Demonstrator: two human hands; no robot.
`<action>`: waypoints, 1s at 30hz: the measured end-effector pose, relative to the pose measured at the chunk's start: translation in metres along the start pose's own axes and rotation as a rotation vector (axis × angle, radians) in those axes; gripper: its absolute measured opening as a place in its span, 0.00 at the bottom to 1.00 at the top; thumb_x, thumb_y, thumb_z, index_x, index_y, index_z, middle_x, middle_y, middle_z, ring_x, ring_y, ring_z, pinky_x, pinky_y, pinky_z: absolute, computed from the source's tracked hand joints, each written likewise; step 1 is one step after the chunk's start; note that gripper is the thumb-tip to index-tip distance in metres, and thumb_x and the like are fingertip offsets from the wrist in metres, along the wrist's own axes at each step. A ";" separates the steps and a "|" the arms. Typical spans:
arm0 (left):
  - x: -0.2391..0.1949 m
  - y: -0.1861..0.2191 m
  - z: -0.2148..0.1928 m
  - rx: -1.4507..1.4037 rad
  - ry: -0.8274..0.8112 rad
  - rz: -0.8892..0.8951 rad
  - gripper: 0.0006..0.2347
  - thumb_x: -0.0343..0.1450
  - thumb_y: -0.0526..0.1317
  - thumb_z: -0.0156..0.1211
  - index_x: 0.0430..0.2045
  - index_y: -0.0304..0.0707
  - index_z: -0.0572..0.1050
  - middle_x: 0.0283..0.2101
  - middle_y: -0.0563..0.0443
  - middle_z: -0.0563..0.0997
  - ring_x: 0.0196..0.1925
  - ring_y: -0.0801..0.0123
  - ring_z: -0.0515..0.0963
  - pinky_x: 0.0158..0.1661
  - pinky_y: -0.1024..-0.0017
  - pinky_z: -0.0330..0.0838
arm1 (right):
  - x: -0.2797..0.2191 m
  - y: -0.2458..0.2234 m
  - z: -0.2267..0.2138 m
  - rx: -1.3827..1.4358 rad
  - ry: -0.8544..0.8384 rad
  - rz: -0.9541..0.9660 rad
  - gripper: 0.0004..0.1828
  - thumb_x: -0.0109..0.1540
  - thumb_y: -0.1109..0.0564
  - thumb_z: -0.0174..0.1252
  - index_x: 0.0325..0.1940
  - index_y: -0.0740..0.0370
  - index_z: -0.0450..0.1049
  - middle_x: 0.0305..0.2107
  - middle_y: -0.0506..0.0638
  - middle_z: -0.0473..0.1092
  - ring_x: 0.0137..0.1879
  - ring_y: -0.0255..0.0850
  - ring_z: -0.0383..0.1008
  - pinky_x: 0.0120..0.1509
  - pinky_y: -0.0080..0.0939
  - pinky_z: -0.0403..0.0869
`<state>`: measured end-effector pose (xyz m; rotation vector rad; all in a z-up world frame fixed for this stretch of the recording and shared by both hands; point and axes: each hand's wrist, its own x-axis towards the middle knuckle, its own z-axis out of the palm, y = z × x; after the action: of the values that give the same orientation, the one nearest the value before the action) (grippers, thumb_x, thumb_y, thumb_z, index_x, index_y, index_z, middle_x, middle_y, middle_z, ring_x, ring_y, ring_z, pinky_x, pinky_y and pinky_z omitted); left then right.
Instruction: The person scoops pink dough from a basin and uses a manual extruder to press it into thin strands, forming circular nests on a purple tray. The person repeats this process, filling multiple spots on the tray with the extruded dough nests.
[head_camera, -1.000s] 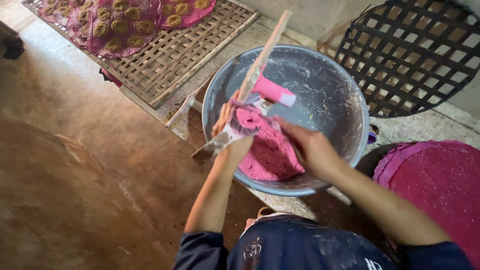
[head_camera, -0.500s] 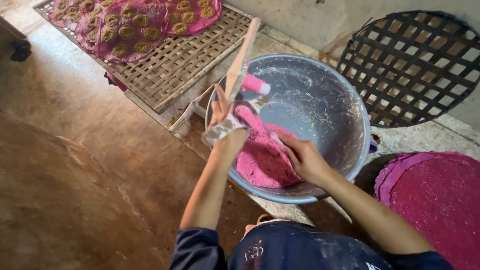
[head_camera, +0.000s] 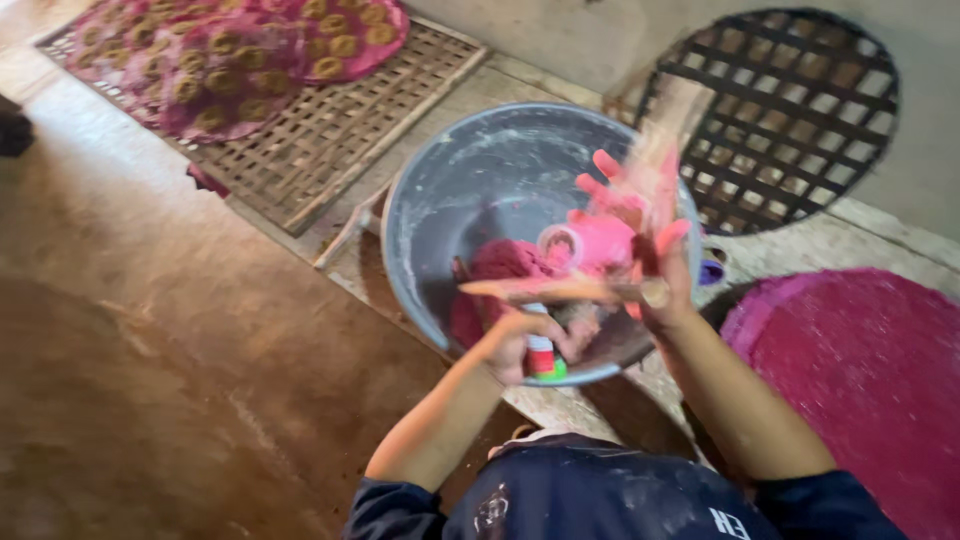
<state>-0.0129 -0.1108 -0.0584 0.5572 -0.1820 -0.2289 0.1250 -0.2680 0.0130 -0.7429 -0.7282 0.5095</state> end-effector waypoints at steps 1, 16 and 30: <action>0.003 -0.011 0.018 0.027 0.001 -0.029 0.21 0.63 0.28 0.58 0.53 0.24 0.75 0.41 0.42 0.80 0.42 0.62 0.80 0.43 0.69 0.76 | -0.013 -0.015 0.002 0.093 -0.011 -0.015 0.45 0.75 0.36 0.47 0.86 0.51 0.32 0.74 0.63 0.47 0.68 0.52 0.67 0.65 0.59 0.71; 0.070 -0.049 0.181 1.544 -0.355 0.059 0.16 0.66 0.47 0.71 0.45 0.44 0.79 0.44 0.50 0.84 0.44 0.62 0.84 0.44 0.66 0.78 | -0.134 -0.225 0.045 -1.449 -0.440 -0.571 0.26 0.63 0.56 0.56 0.67 0.52 0.65 0.54 0.72 0.69 0.52 0.65 0.79 0.48 0.52 0.81; 0.192 -0.128 0.183 0.791 -0.642 -0.024 0.45 0.64 0.50 0.78 0.74 0.41 0.55 0.69 0.39 0.65 0.75 0.56 0.66 0.76 0.55 0.62 | -0.289 -0.320 -0.136 -0.507 -0.132 0.803 0.42 0.71 0.30 0.40 0.68 0.71 0.68 0.58 0.62 0.72 0.65 0.50 0.72 0.68 0.52 0.70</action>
<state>0.1079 -0.3584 0.0458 1.2616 -0.9142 -0.3560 0.0908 -0.7156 0.0666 -1.5035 -0.6692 1.1286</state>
